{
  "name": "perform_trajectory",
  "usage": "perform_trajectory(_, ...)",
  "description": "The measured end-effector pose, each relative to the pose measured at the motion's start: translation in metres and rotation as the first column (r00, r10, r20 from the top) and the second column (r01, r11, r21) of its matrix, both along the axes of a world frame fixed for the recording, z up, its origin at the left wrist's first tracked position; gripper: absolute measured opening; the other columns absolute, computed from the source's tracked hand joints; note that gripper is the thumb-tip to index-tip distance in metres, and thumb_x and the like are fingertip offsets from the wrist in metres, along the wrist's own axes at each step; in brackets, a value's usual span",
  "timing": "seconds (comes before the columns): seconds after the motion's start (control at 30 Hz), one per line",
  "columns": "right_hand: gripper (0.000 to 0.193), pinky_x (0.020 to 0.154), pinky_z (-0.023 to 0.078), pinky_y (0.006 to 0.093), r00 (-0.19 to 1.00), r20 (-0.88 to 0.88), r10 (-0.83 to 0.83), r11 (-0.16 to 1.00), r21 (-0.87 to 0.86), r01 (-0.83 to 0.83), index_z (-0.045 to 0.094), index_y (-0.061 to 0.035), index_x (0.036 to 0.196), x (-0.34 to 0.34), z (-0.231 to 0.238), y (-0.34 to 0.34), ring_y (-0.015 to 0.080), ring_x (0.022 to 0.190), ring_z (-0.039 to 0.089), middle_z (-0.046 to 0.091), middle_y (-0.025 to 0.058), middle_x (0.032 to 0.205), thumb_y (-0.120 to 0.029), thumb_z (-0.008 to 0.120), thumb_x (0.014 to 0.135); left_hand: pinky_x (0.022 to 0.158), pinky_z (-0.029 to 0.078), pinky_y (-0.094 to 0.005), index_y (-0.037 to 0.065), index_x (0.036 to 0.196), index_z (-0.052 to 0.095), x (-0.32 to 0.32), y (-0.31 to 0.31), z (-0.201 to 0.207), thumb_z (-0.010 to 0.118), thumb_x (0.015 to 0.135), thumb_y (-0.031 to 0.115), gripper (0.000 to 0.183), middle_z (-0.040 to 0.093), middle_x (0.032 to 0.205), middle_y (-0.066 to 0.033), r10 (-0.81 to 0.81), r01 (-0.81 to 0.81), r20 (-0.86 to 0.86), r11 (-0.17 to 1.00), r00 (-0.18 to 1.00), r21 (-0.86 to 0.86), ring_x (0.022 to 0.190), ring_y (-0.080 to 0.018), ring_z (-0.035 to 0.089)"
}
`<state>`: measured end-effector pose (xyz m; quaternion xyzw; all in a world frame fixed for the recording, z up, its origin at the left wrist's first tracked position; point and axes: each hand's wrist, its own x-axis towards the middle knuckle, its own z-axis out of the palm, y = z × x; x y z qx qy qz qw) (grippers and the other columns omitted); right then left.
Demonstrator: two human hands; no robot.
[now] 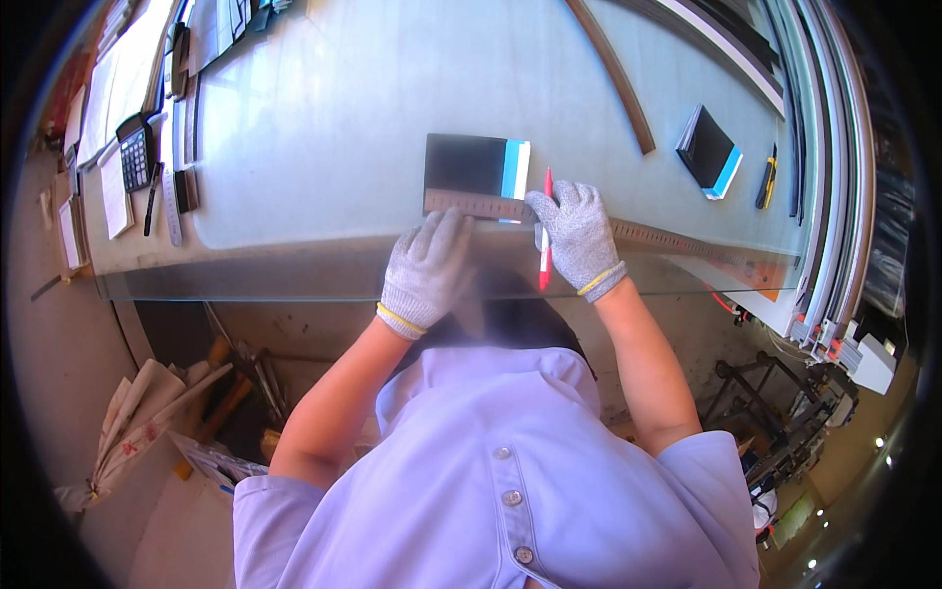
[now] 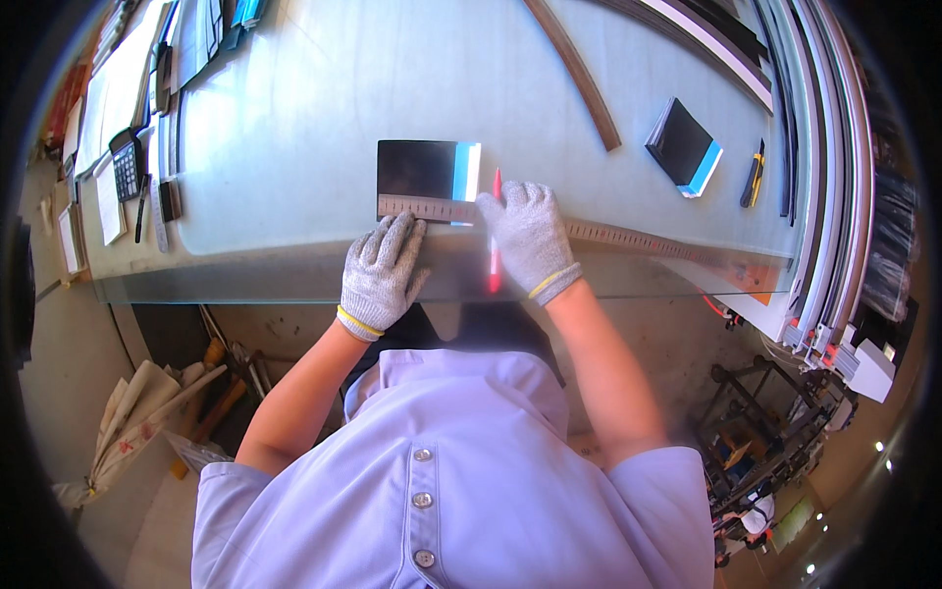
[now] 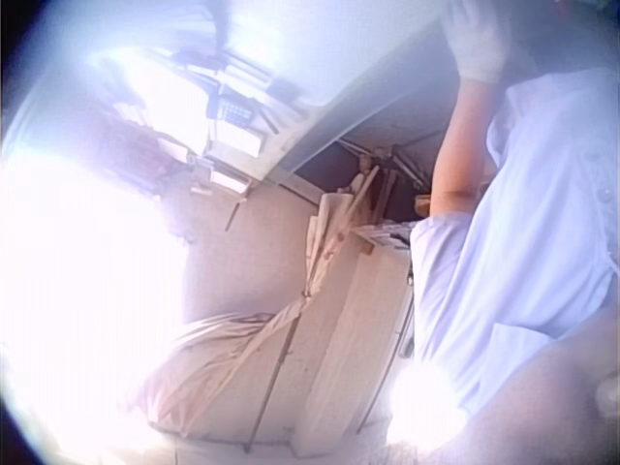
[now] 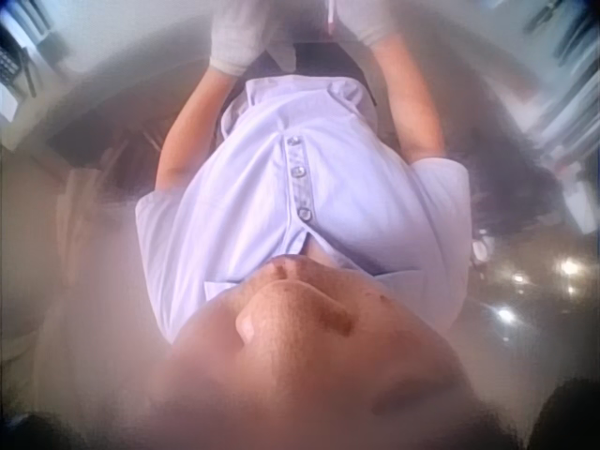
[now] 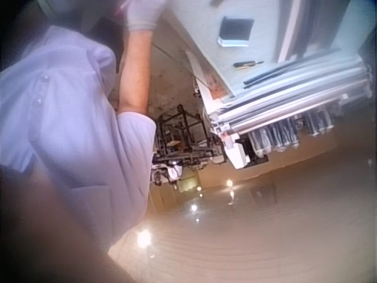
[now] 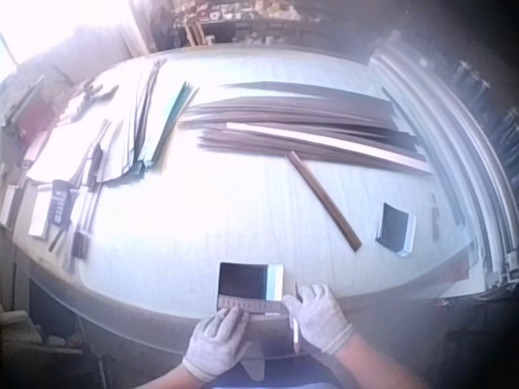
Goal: The person cuts white strips using a machine, stacks them, and then uses a ruler and pen to mark measurements on black rectangular plates before cutting them with a utility knife on a worktable.
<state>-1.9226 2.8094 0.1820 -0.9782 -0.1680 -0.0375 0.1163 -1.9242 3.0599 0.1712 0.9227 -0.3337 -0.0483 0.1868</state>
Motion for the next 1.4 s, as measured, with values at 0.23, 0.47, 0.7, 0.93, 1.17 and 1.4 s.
perform_trajectory(0.23, 0.017, 0.084, 0.047, 0.0432, 0.998, 0.04, 0.045, 0.999, 0.002, -0.045, 0.061, -0.0091, 0.1, 0.002, -0.002, -0.002, 0.0307, 0.088, 0.059, 0.056, 0.0122, 0.089, -0.01, 0.06, 0.083, 0.102, 0.044, -0.0473, 0.006, 0.14, 0.056, -0.001, 0.001, -0.002, 0.076, 0.078, 0.028, 0.069, 0.051, 0.144, -0.0155, 0.007, -0.007, 0.006, 1.0, 1.0, -0.001, 0.127, -0.0342, 0.053)
perform_trajectory(0.47, 0.023, 0.086, 0.048, 0.0438, 0.995, -0.004, 0.101, 0.994, 0.028, -0.101, 0.062, -0.0087, 0.104, 0.009, 0.0, -0.004, 0.0325, 0.09, 0.058, 0.056, 0.0133, 0.091, -0.007, 0.063, 0.081, 0.103, 0.043, -0.0476, 0.006, 0.14, 0.055, -0.001, 0.001, -0.001, 0.077, 0.078, 0.029, 0.07, 0.05, 0.144, -0.0164, 0.011, -0.011, 0.008, 1.0, 1.0, -0.003, 0.127, -0.0347, 0.053)
perform_trajectory(0.7, 0.028, 0.091, 0.047, 0.0447, 0.997, -0.053, 0.061, 0.998, 0.038, -0.059, 0.064, -0.0091, 0.107, 0.007, -0.002, -0.004, 0.0346, 0.095, 0.058, 0.058, 0.0143, 0.097, -0.007, 0.065, 0.079, 0.102, 0.044, -0.0478, 0.007, 0.141, 0.055, -0.001, 0.001, 0.0, 0.076, 0.079, 0.029, 0.069, 0.05, 0.144, -0.0166, 0.013, -0.013, -0.004, 1.0, 1.0, 0.011, 0.126, -0.0348, 0.053)
perform_trajectory(0.93, 0.03, 0.092, 0.047, 0.0454, 0.998, -0.044, 0.038, 0.999, 0.033, -0.037, 0.065, -0.0103, 0.108, 0.006, -0.005, -0.004, 0.0344, 0.098, 0.058, 0.059, 0.0135, 0.099, -0.009, 0.067, 0.078, 0.102, 0.044, -0.0477, 0.007, 0.141, 0.055, -0.001, 0.001, -0.001, 0.075, 0.08, 0.03, 0.068, 0.05, 0.144, -0.0163, 0.006, -0.006, 0.006, 1.0, 1.0, 0.015, 0.126, -0.0347, 0.054)
perform_trajectory(1.17, 0.037, 0.087, 0.048, 0.0441, 0.992, -0.027, -0.12, 0.905, 0.407, 0.12, 0.063, -0.007, 0.121, -0.004, 0.005, 0.006, 0.0327, 0.094, 0.062, 0.063, 0.0147, 0.097, -0.014, 0.066, 0.085, 0.102, 0.044, -0.0471, 0.006, 0.141, 0.054, 0.0, 0.0, 0.001, 0.076, 0.079, 0.029, 0.07, 0.05, 0.145, -0.0158, 0.012, -0.012, -0.005, 1.0, 1.0, 0.013, 0.126, -0.0343, 0.054)
perform_trajectory(1.4, 0.013, 0.076, 0.056, 0.0359, 0.921, -0.231, -0.312, 0.44, 0.824, 0.356, 0.07, 0.0008, 0.1, -0.024, -0.009, 0.06, 0.0279, 0.085, 0.071, 0.071, 0.0159, 0.093, -0.007, 0.067, 0.091, 0.103, 0.043, -0.0469, 0.002, 0.141, 0.053, -0.001, -0.001, -0.001, 0.076, 0.078, 0.029, 0.072, 0.051, 0.144, -0.0156, 0.034, -0.033, -0.02, 0.999, 0.999, 0.009, 0.128, -0.0341, 0.053)
